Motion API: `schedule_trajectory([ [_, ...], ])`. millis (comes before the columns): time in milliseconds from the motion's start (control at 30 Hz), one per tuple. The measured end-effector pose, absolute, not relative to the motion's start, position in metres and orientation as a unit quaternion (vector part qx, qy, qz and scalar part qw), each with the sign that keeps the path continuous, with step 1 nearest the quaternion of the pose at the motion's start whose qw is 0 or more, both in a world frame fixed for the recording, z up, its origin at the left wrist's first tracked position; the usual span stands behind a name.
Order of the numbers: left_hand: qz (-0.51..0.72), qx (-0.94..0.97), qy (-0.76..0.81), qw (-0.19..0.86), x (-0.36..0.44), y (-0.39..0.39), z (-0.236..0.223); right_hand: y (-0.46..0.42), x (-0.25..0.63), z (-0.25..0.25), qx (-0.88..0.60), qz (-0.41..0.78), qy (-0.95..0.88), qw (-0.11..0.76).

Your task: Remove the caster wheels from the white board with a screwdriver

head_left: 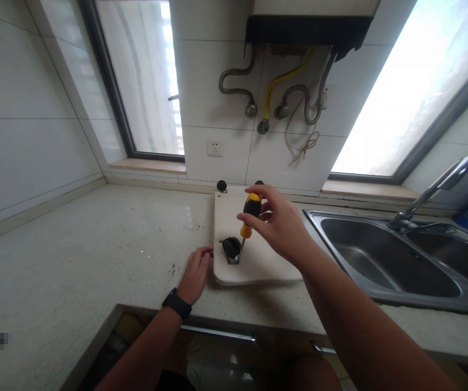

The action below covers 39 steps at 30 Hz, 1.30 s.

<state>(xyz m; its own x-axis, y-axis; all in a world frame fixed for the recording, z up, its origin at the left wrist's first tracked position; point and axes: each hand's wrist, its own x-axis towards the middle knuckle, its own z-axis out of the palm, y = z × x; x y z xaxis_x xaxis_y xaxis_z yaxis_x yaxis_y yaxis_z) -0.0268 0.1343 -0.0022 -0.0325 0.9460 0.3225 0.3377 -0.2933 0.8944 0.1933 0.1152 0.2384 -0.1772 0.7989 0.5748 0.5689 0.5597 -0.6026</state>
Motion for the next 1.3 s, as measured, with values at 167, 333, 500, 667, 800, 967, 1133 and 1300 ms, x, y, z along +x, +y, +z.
schedule_trajectory([
  [167, 0.504, 0.627, 0.511, 0.305, -0.026, 0.134, -0.002, 0.114, 0.198, 0.237, -0.414, 0.234, -0.75, 0.459],
  [333, 0.504, 0.624, 0.511, 0.309, -0.026, 0.134, -0.002, 0.116, 0.2, 0.231, -0.404, 0.248, -0.746, 0.467],
  [500, 0.503, 0.626, 0.509, 0.309, -0.027, 0.134, -0.002, 0.115, 0.196, 0.233, -0.462, 0.082, -0.76, 0.451],
  [667, 0.5, 0.63, 0.508, 0.308, -0.027, 0.134, -0.002, 0.113, 0.198, 0.237, -0.46, 0.151, -0.741, 0.465],
  [800, 0.498, 0.633, 0.505, 0.31, -0.026, 0.134, -0.002, 0.111, 0.203, 0.236, -0.409, 0.244, -0.756, 0.449],
  [967, 0.495, 0.635, 0.502, 0.315, -0.026, 0.134, -0.001, 0.115, 0.203, 0.23, -0.358, 0.305, -0.755, 0.457],
  [1133, 0.491, 0.633, 0.505, 0.32, -0.025, 0.134, 0.002, 0.114, 0.197, 0.233, -0.41, 0.2, -0.764, 0.456],
  [1300, 0.486, 0.635, 0.507, 0.323, -0.026, 0.133, 0.002, 0.113, 0.195, 0.241, -0.45, 0.131, -0.763, 0.444],
])
